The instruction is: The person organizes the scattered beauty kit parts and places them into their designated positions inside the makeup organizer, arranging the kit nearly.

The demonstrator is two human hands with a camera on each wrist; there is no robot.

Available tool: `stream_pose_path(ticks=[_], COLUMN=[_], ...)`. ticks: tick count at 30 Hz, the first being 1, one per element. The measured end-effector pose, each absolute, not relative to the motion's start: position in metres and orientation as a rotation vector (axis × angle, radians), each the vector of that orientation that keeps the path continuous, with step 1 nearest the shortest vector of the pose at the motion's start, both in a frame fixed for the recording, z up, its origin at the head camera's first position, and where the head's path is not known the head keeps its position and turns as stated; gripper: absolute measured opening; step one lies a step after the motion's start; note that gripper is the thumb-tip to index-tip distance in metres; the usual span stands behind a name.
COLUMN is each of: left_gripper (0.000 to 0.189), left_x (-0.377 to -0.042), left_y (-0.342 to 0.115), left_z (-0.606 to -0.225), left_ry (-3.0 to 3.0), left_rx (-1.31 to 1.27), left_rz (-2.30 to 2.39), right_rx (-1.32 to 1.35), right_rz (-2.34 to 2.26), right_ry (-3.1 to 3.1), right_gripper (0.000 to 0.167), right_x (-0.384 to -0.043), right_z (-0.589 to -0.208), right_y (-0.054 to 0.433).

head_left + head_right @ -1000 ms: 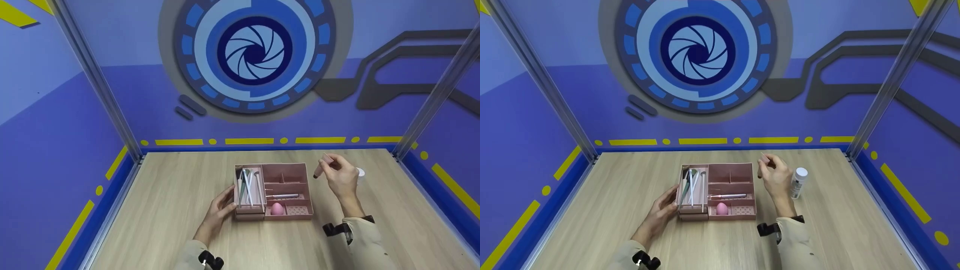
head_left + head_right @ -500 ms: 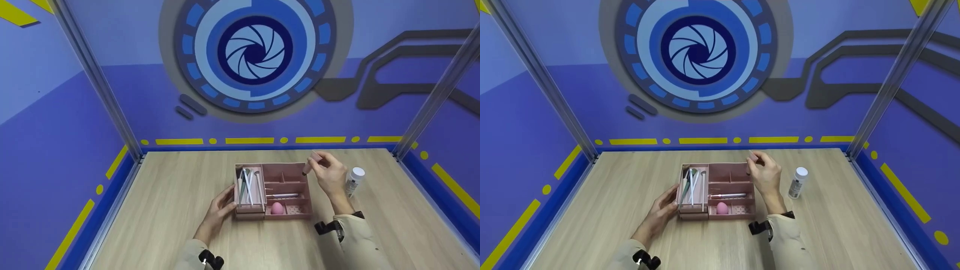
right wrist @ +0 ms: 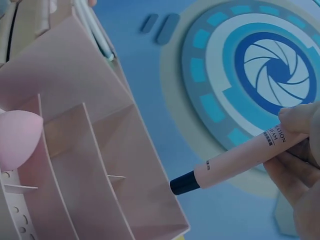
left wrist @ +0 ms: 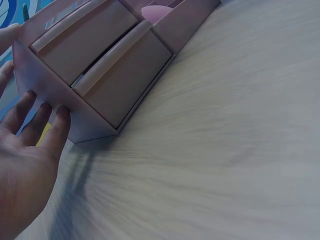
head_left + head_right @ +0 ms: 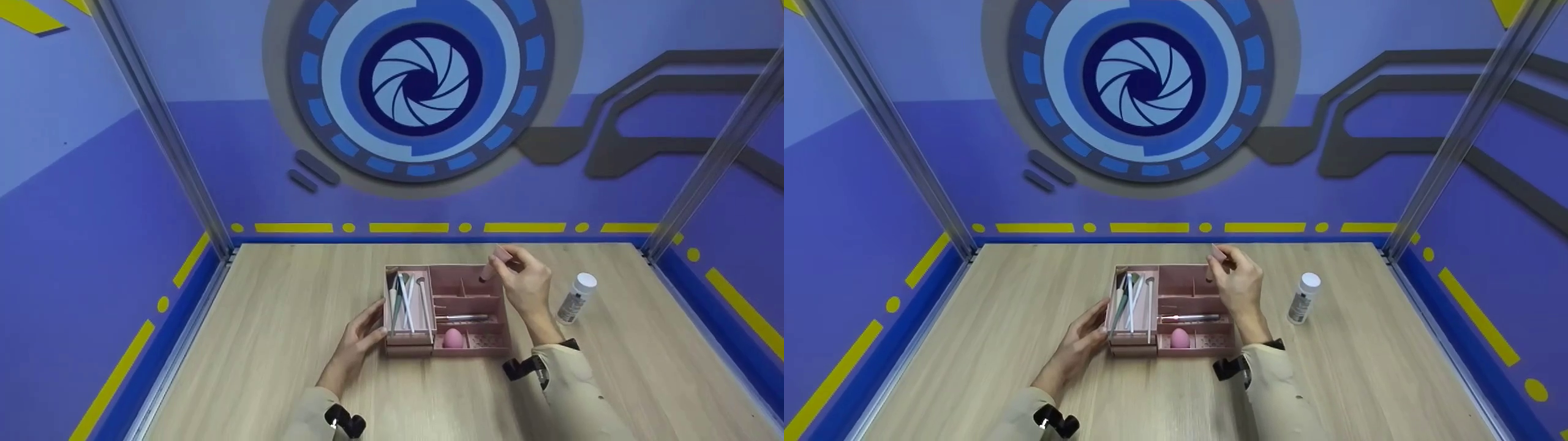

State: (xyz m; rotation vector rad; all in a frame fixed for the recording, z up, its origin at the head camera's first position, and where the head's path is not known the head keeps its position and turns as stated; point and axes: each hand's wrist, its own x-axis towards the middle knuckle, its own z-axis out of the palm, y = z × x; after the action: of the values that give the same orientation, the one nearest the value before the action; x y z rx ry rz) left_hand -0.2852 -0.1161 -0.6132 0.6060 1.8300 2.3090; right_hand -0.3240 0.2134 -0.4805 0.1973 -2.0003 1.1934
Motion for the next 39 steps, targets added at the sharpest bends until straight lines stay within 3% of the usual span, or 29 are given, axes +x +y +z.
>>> stream_pose_path(ticks=[39], left_gripper=[0.066], left_x=[-0.285], left_y=[-0.116], left_z=[-0.612], left_ry=[1.815], left_rx=[0.528], left_rz=[2.304], right_rx=[0.192], right_rz=[1.191], right_ry=[-2.207], right_gripper=[0.021], right_x=[-0.344], right_z=[-0.528], right_y=[0.182])
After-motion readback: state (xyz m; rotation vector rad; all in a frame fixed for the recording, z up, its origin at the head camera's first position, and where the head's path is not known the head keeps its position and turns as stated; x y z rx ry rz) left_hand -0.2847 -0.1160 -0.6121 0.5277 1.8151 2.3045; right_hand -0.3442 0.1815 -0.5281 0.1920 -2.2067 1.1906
